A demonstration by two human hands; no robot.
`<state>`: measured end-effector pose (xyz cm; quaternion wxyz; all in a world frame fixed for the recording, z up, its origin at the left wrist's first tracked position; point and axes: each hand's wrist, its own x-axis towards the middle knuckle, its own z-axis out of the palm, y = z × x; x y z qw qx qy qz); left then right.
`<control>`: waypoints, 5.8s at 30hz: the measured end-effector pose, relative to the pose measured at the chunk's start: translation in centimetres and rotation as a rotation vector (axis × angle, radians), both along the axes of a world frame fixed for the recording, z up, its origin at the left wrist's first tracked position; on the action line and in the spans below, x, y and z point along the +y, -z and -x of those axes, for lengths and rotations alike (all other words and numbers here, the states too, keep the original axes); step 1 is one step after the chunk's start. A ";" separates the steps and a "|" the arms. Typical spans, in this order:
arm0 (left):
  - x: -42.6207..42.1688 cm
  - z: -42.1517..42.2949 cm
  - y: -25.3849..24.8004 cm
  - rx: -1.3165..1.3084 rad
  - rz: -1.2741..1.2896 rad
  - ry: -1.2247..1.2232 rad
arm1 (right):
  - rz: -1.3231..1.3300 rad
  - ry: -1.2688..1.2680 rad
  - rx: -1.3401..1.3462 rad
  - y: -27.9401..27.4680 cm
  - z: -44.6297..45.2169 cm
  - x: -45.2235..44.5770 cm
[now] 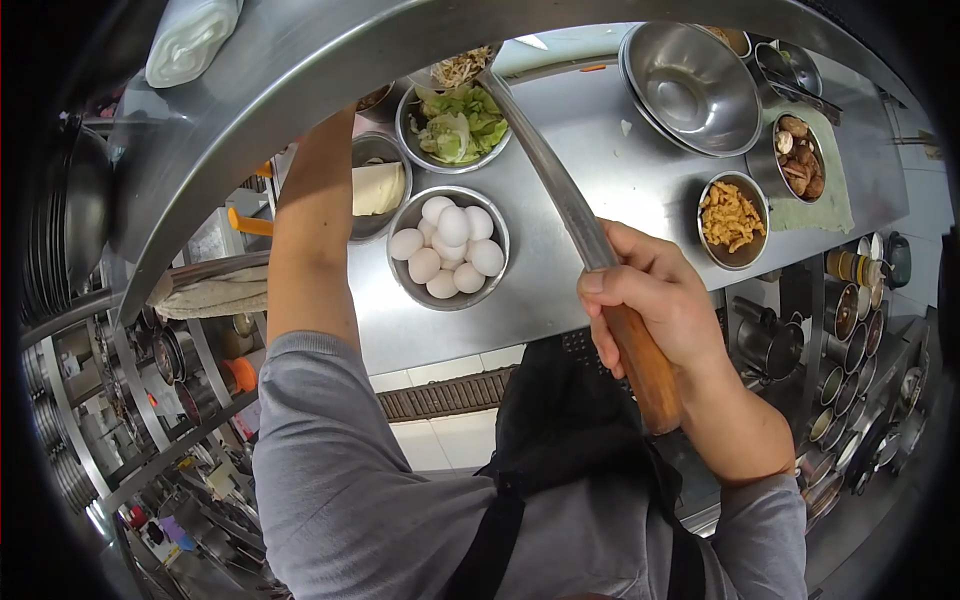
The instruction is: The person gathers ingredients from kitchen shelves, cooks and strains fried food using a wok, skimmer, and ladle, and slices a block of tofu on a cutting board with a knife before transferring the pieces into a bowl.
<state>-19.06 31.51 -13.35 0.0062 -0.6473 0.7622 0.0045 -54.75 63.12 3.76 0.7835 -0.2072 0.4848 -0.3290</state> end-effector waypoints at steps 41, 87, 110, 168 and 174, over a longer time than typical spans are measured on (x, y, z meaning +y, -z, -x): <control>12.5 21.0 -12.4 0.336 0.205 0.549 | -0.017 0.099 -0.227 -1.3 8.0 12.1; 108.1 113.5 8.0 0.268 -0.432 2.398 | -1.173 1.676 1.187 6.6 48.5 78.2; 104.0 116.8 4.8 0.530 -1.028 2.356 | 0.030 2.781 0.452 11.7 76.8 96.4; 107.0 114.9 7.1 0.328 -0.766 2.334 | 0.035 2.609 0.521 5.6 59.5 88.3; 109.7 114.8 8.7 0.006 -0.634 2.377 | -0.031 2.530 0.394 4.7 51.3 82.8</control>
